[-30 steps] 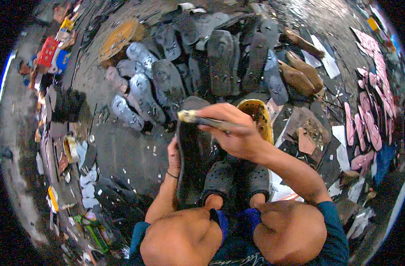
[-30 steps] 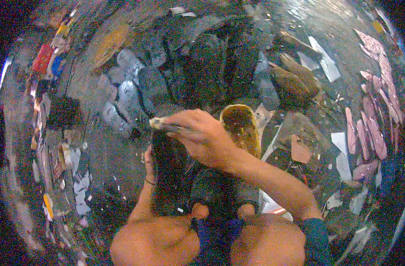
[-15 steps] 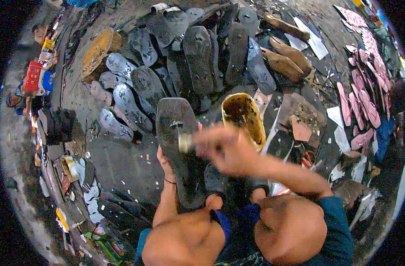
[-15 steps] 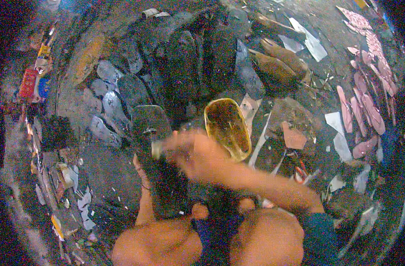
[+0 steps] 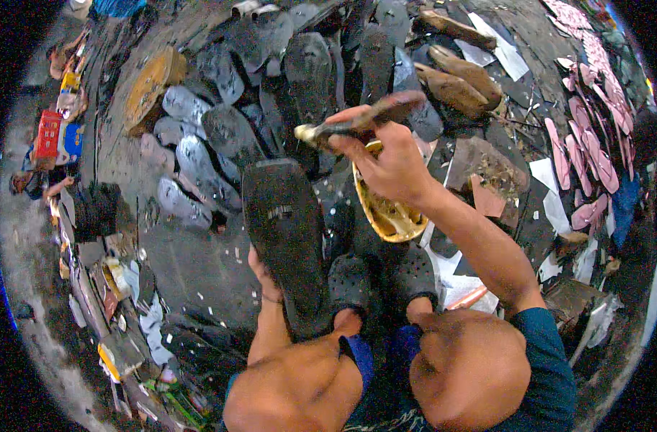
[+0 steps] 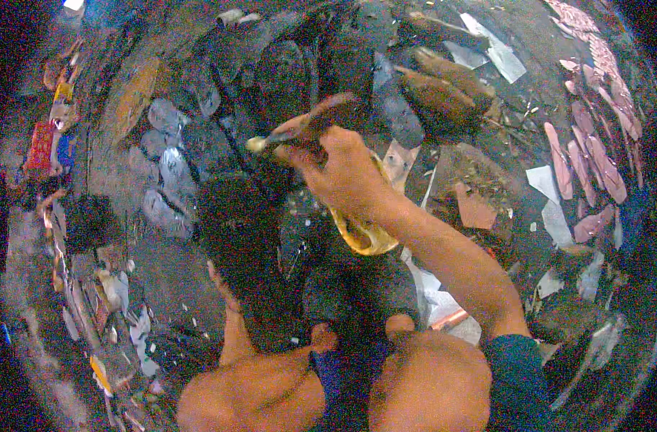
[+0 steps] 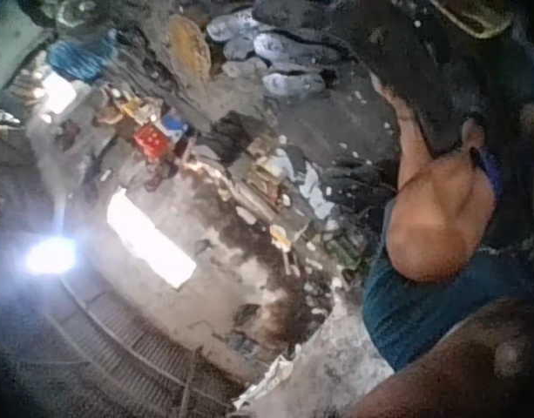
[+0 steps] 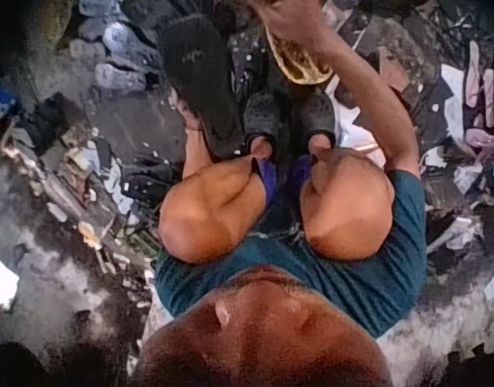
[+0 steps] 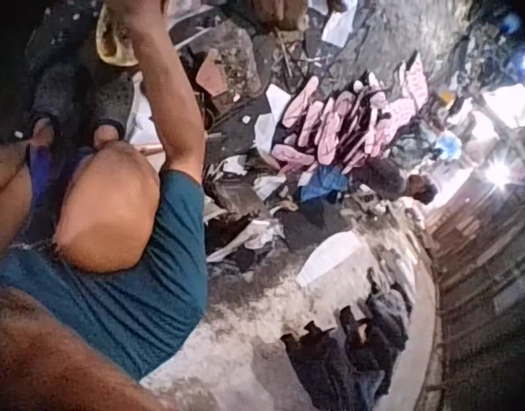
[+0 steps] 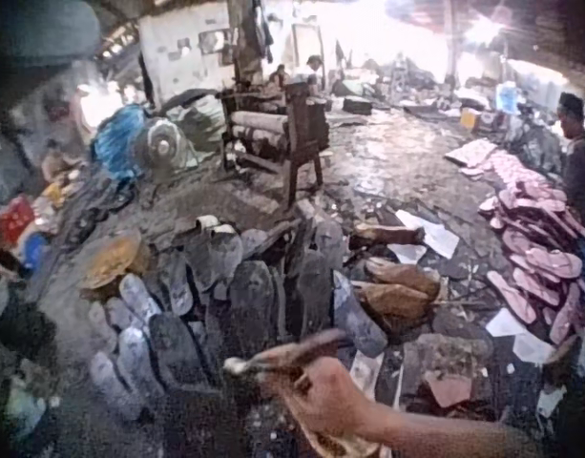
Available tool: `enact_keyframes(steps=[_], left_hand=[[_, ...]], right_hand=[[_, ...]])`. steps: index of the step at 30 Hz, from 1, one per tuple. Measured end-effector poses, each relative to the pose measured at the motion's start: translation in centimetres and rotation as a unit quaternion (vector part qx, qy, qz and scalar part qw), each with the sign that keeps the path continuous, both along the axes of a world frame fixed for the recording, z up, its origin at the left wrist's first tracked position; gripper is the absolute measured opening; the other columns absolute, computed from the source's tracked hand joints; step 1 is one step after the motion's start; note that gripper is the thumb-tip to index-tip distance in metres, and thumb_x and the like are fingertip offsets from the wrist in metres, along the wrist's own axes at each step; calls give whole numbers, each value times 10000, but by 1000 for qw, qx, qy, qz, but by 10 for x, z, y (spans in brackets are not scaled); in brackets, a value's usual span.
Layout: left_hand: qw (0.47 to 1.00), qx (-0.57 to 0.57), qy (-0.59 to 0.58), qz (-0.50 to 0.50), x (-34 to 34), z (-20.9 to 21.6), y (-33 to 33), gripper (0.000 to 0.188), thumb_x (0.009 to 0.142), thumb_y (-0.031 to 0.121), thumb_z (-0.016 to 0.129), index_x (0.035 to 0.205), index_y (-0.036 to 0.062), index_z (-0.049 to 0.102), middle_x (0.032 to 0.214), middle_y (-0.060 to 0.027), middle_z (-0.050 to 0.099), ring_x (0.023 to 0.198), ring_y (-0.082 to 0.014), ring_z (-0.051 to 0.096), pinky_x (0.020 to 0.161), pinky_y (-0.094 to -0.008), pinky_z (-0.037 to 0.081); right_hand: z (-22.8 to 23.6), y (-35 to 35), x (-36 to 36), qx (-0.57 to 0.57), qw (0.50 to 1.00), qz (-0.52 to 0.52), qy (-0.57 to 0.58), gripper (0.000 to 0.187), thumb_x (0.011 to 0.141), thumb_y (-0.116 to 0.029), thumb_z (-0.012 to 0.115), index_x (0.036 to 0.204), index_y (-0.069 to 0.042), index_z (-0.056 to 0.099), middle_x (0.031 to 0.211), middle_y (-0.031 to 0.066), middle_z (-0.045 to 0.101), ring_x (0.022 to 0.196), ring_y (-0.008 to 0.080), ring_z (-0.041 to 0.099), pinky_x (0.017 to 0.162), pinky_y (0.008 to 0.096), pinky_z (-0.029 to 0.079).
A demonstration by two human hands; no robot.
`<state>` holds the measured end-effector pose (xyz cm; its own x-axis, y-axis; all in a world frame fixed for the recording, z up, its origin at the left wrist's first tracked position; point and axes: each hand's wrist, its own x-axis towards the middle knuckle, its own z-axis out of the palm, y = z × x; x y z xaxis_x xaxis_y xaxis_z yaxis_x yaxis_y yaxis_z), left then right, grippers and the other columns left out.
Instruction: The person applies a dark adhesive from a yellow container onto the sole of a black clog using a brush. The person repeatedly dips the brush into the container and spreads the glue across the sole surface.
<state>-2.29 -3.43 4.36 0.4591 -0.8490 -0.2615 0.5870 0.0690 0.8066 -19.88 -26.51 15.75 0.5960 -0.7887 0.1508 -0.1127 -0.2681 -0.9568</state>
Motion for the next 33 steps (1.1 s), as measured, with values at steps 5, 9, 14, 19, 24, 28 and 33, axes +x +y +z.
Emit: enact_keyframes(steps=[5, 9, 14, 19, 24, 28, 33], left_hand=[[984, -32, 64, 160, 30, -16, -6, 513, 1017, 370, 360, 1319, 8, 564, 1216, -174, 662, 1046, -305, 679, 891, -421, 572], [990, 62, 110, 69, 13, 6, 47, 510, 1024, 374, 353, 1310, 12, 570, 1191, -168, 673, 1020, -298, 683, 869, -417, 577], [946, 171, 274, -40, -21, 37, 80, 506, 1032, 378, 345, 1299, 17, 577, 1161, -160, 686, 989, -290, 689, 840, -413, 583], [939, 236, 247, 29, -35, 69, 78, 484, 1049, 367, 343, 1282, 19, 587, 1118, -136, 704, 927, -279, 698, 804, -390, 588], [974, 204, 93, 25, -12, 48, 65, 465, 1059, 364, 368, 1269, 15, 594, 1122, -126, 704, 919, -271, 698, 807, -383, 582], [987, 158, -11, -7, -2, 31, 11, 460, 1061, 368, 376, 1240, 11, 606, 1082, -122, 711, 902, -253, 701, 805, -387, 584], [968, -7, 246, -43, -15, 53, -65, 485, 1049, 424, 370, 1218, 48, 625, 1022, -111, 718, 849, -238, 714, 763, -378, 599]], right_hand=[[-23, 113, -32, 107, 958, 266, -29, 237, 873, -215, 722, 1078, -97, 712, 1082, 121, 714, 1073, 303, 660, 962, 399, 496], [-44, 83, -53, 106, 993, 54, 1, 208, 894, -177, 743, 1046, -40, 707, 1023, 115, 716, 958, 203, 681, 859, 353, 527], [-118, 31, -82, -179, 912, -21, 368, 209, 891, -198, 721, 1034, -44, 723, 989, 194, 723, 838, 307, 725, 736, 347, 559], [-28, 42, -105, -132, 937, -108, 305, 235, 895, -237, 658, 966, -24, 726, 891, 202, 711, 754, 410, 680, 713, 458, 558], [12, 61, -162, 130, 833, 200, 499, 230, 908, -230, 674, 1008, -24, 692, 925, 137, 700, 870, 255, 682, 811, 347, 536], [34, 31, -145, 379, 919, -37, 105, 286, 967, -156, 634, 1223, -44, 575, 1070, 44, 669, 915, 132, 646, 731, 296, 530], [40, 14, -76, 358, 931, -19, -62, 288, 943, -155, 678, 1192, -21, 625, 1021, 64, 709, 900, 152, 672, 796, 318, 546]])
